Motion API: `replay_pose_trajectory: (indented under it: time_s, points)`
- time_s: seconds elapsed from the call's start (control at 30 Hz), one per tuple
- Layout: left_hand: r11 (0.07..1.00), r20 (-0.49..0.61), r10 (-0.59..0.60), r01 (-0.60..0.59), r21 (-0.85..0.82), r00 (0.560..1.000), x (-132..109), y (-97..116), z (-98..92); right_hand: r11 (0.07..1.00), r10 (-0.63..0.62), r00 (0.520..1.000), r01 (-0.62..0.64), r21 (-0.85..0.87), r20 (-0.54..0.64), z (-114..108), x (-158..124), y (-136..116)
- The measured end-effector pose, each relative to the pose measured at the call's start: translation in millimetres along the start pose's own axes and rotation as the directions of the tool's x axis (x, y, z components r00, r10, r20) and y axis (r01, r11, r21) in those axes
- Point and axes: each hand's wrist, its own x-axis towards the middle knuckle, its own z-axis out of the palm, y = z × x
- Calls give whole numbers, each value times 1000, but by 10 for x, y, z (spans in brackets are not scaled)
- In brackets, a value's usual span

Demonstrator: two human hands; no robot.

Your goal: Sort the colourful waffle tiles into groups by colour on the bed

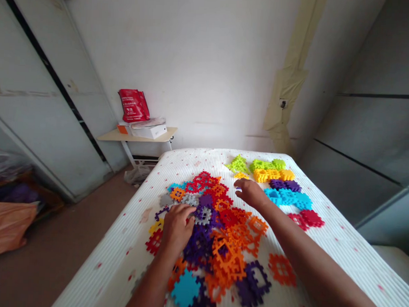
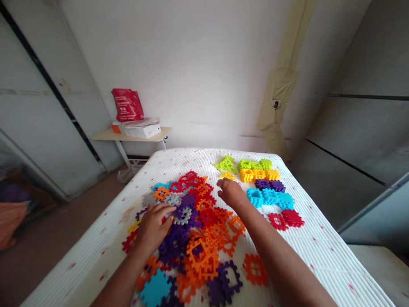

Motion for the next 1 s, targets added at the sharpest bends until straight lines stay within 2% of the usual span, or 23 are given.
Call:
replay_pose_trajectory:
  time_s: [0.13,0.33,0.43,0.53,0.6,0.67,0.73,0.8,1.0]
  points:
    - [995,70,4,-11,98,998,-22,64,51,993,-85,996,83,88,15,15,-140,-147]
    - [987,53,10,-19,162,999,-8,98,24,985,-139,990,136,104,23,-27,-226,-276]
    - [995,-45,52,-48,84,998,1,92,3,980,-163,986,159,124,29,-47,-269,-346]
    - [986,-173,-14,-15,-167,985,-6,118,-20,957,-208,978,208,204,-24,-53,-315,-466]
    - [908,-153,-172,97,-407,973,-19,157,-42,915,-244,965,263,305,-99,-47,-343,-578]
    - [744,-24,-330,244,-622,944,-31,202,-68,852,-273,944,326,409,-186,-34,-371,-707]
    - [569,101,-420,349,-745,902,-38,241,-91,794,-289,924,377,476,-250,-15,-399,-833]
    - [472,166,-445,388,-791,880,-38,269,-101,770,-297,915,398,499,-273,5,-424,-936]
    - [341,249,-433,413,-845,866,-49,288,-32,818,-294,913,394,419,-283,85,-444,-1029]
